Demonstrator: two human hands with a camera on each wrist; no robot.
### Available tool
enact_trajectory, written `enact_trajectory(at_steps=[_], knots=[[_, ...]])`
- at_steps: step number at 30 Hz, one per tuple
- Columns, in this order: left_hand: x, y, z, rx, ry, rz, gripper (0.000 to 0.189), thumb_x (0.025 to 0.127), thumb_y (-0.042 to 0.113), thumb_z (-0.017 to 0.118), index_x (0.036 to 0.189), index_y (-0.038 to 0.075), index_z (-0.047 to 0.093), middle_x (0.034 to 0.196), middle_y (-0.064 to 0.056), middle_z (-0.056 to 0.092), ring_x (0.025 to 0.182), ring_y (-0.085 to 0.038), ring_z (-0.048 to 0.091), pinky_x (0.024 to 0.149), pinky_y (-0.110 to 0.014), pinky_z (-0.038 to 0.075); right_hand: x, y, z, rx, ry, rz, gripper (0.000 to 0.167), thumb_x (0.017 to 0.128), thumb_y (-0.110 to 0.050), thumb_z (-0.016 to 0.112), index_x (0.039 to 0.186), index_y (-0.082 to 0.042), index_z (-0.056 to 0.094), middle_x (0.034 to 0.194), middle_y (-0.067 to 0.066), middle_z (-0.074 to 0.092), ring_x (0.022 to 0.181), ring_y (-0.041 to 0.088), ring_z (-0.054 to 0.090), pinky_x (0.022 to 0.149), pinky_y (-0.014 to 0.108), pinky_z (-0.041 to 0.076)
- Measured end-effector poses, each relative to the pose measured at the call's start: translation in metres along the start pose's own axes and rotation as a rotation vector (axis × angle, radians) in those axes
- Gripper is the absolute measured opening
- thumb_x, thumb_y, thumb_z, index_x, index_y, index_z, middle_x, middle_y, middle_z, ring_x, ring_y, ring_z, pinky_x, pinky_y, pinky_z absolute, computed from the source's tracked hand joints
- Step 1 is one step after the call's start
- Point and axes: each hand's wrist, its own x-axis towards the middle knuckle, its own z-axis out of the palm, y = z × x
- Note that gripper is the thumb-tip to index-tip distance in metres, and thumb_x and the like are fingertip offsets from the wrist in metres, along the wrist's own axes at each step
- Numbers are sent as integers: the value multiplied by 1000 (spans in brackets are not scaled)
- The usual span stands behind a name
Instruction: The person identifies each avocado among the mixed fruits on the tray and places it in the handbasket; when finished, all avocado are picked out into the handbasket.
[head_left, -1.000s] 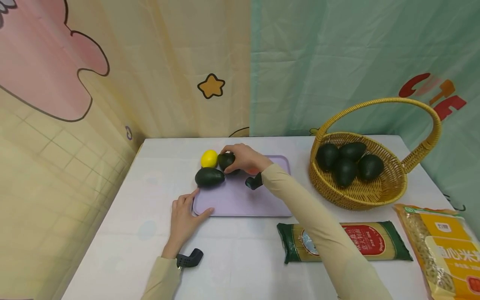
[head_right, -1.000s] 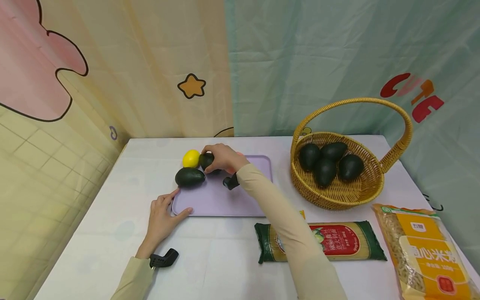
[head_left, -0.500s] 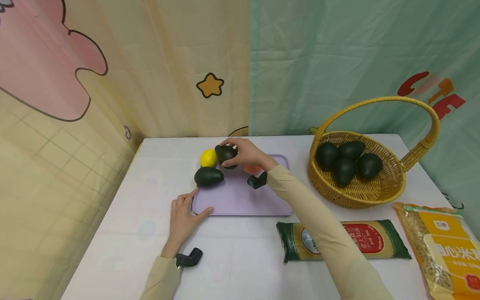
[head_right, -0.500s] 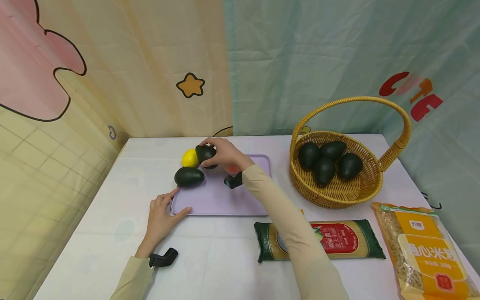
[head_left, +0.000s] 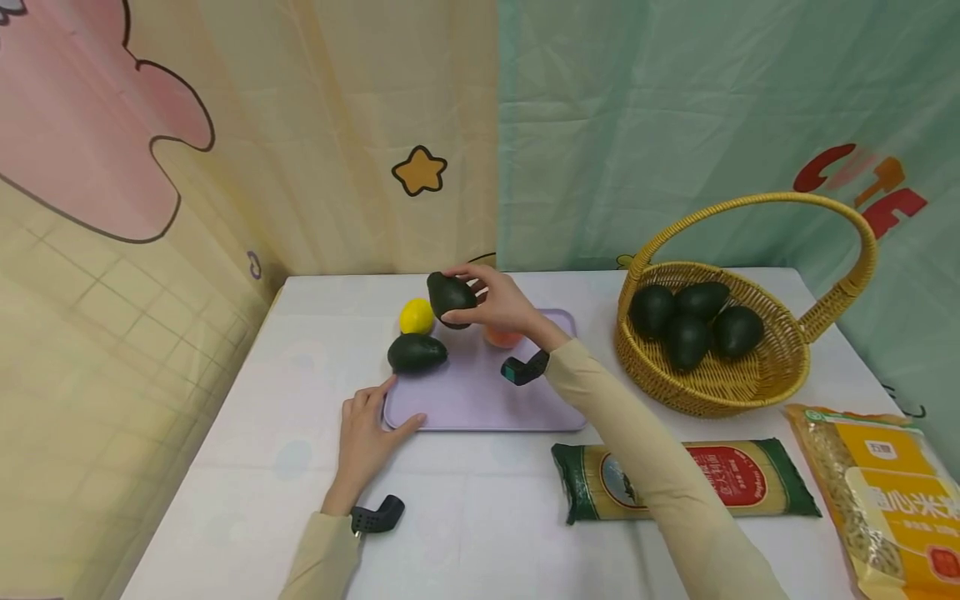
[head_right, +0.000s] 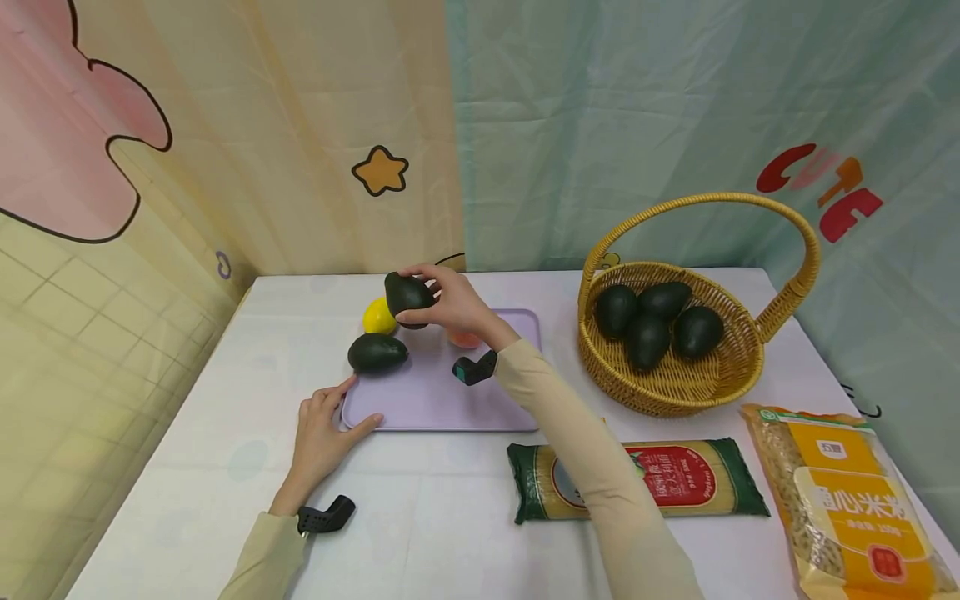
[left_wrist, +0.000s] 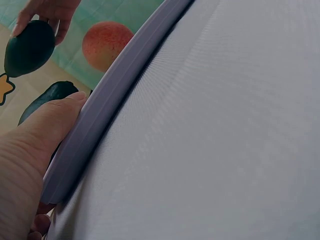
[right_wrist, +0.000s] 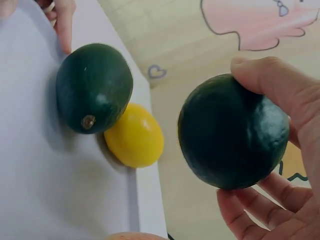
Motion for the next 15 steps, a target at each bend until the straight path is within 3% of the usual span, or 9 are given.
enact_trajectory(at_steps=[7, 15], knots=[[0, 0, 0, -4, -8, -8, 80, 73, 44, 80, 138, 8, 49, 117, -15, 49, 98, -29, 36, 79, -38, 29, -15, -3, -6, 107, 99, -46, 62, 73, -28, 83, 129, -19, 58, 122, 0, 55, 94, 26, 55, 82, 44, 45], [0, 1, 0, -3, 2, 3, 80, 73, 44, 80, 138, 8, 50, 116, -15, 49, 98, -29, 36, 78, -38, 29, -33, -12, -13, 150, 201, -108, 62, 72, -18, 84, 128, -16, 57, 120, 1, 54, 95, 27, 54, 80, 36, 46]])
